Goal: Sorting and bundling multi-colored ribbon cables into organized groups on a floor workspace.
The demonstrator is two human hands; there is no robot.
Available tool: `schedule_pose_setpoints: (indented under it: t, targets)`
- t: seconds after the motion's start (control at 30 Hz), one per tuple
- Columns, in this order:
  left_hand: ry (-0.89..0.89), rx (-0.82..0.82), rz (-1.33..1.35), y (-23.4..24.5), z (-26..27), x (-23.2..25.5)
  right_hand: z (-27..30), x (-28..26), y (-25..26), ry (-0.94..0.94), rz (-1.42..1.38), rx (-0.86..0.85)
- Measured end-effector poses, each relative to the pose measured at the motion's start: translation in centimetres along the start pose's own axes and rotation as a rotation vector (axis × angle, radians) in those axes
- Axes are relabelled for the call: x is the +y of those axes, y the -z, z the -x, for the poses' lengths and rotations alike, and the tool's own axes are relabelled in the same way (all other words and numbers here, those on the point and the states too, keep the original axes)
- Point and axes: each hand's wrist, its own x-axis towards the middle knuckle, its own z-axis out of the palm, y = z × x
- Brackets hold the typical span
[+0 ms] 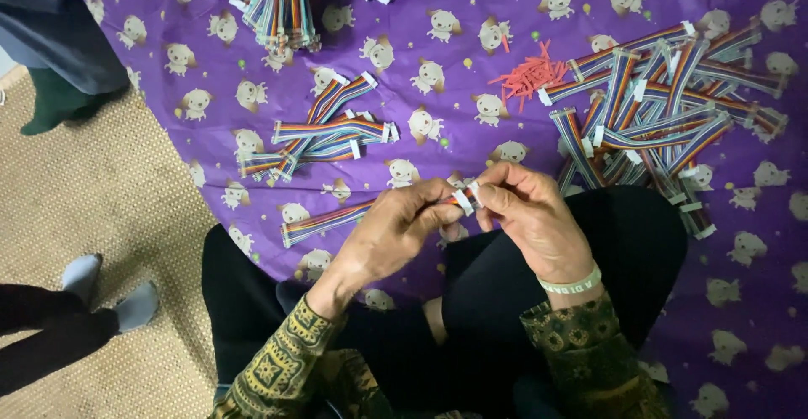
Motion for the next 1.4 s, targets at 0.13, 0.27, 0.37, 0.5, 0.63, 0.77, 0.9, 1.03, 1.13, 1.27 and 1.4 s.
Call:
schedule_pose_setpoints:
  t: [0.13,0.27,0.37,0.5,0.63,0.77,0.9,1.03,1.13,1.27,1.4]
  targets:
    - [0.005,0.071,-0.11,-0.3,0.3,-0.9,0.3,0.2,-0.7,0.019,0.053,0.033]
    - [0.121,0.128,-0.262,-0.9,0.0,-1.1,0.2,0.9,-0.7,0.131,0.316,0.076]
    - [0.254,0.111,-0.489,-0.9,-0.5,-2.0,0.4,1.1,-1.6,0.278,0.635,0.146]
    - [0.388,0.06,-0.655,-0.3,-0.4,-2.7,0.4,1.3,-2.3,0.312,0.95,0.217]
    - [0.392,0.13,-0.648,3.5,-0.3,-4.8,-2.8,-1.5,5.2,0.134,1.325,0.368]
    - [0.416,0.176,-0.706,7.4,-0.1,-8.7,-6.7,-0.1,12.3,-0.144,1.96,0.337]
    - [0.382,0.117,-0.762,7.7,0.1,-8.1,-8.3,0.5,14.5,-0.483,2.065,0.305]
    - [0.365,-0.006,-0.851,6.1,-0.1,-10.4,-9.0,1.4,15.6,-0.513,1.992,0.225]
    - [0.39,-0.009,-1.014,6.2,-1.2,-15.6,-8.7,1.7,15.7,-0.473,1.948,0.207]
    - [0.141,0.184,-1.008,7.5,-2.1,-14.7,-6.1,-0.2,11.6,-0.136,1.753,0.274]
    - [-0.015,0.428,-1.153,8.7,-4.9,-15.0,-4.3,-1.6,9.0,0.074,1.544,0.385]
